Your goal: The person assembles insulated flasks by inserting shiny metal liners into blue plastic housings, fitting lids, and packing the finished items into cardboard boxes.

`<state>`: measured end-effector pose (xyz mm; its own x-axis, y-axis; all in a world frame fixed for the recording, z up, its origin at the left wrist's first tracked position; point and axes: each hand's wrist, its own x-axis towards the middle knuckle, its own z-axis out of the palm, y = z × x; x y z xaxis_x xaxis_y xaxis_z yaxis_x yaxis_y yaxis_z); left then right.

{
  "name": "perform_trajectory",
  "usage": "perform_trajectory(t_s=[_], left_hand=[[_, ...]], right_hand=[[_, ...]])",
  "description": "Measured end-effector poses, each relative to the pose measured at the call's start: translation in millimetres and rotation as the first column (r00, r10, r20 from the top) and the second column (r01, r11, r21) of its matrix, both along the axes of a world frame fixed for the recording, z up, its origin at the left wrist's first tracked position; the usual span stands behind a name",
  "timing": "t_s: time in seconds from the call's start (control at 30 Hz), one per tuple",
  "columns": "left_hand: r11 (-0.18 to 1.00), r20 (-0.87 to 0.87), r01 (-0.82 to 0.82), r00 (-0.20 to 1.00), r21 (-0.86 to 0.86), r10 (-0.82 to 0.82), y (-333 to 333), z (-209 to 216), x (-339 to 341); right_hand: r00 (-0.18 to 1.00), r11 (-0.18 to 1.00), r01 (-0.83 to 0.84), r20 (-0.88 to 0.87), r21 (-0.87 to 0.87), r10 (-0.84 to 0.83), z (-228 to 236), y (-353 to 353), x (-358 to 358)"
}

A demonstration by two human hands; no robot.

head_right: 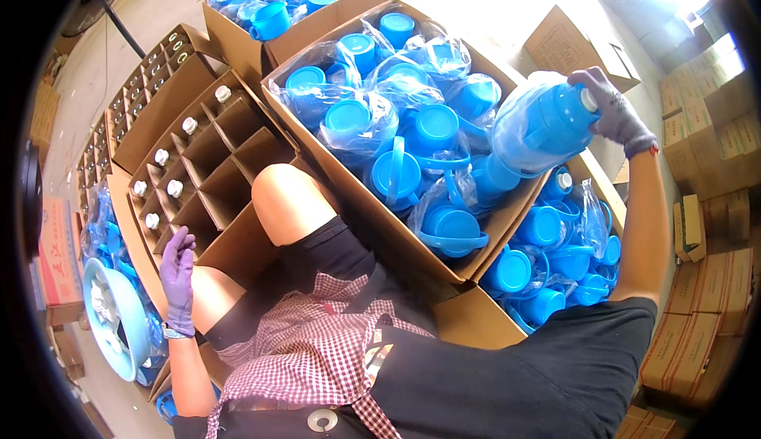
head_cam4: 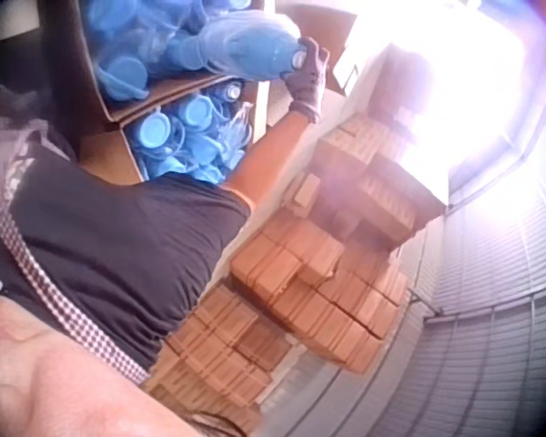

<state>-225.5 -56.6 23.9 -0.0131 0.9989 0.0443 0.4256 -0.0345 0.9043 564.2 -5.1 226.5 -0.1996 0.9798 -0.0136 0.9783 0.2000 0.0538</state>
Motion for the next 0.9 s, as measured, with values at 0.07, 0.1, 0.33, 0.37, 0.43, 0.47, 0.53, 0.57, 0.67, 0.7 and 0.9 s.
perform_trajectory(t_s=[0.07,0.1,0.33,0.37,0.43,0.47,0.53,0.57,0.67,0.7,0.9], left_hand=[[1.0,-0.077,0.024,0.997,0.006,-0.023,-1,3,14],[1.0,-0.072,0.022,0.997,-0.013,-0.023,-2,1,16],[0.994,-0.066,0.041,0.997,-0.101,-0.047,-6,-17,28],[0.994,-0.06,0.031,0.998,-0.108,-0.037,-7,-17,26],[0.992,-0.047,0.014,0.999,-0.123,-0.02,-8,-21,22],[0.991,-0.046,0.019,0.999,-0.132,-0.025,-6,-22,21],[0.989,-0.048,-0.012,0.999,-0.149,0.005,-8,-25,17],[0.987,-0.043,-0.023,0.999,-0.161,0.016,-9,-28,16],[0.985,-0.003,-0.001,1.0,-0.174,0.001,-7,-34,23],[0.985,0.018,0.022,1.0,-0.172,-0.019,-3,-37,28],[0.987,-0.053,-0.009,0.999,-0.158,0.001,-19,-26,21]], right_hand=[[0.983,0.981,0.18,-0.008,-0.078,-0.181,1,22,11],[0.962,0.956,0.269,-0.005,-0.118,-0.272,1,32,17],[0.784,0.775,0.612,0.25,-0.157,-0.568,-100,78,45],[0.756,0.743,0.651,0.229,-0.156,-0.613,-110,78,55],[0.786,0.759,0.617,0.211,-0.208,-0.581,-117,68,87],[0.783,0.745,0.621,0.237,-0.242,-0.575,-128,60,116],[0.894,0.872,0.445,0.143,-0.202,-0.424,-156,63,119],[0.934,0.918,0.355,0.105,-0.174,-0.342,-168,60,120],[0.99,0.979,0.12,0.094,-0.164,-0.105,-238,68,94],[0.977,0.97,0.194,0.122,-0.149,-0.177,-279,65,93],[0.864,0.722,0.502,0.24,-0.476,-0.443,-240,102,37]])
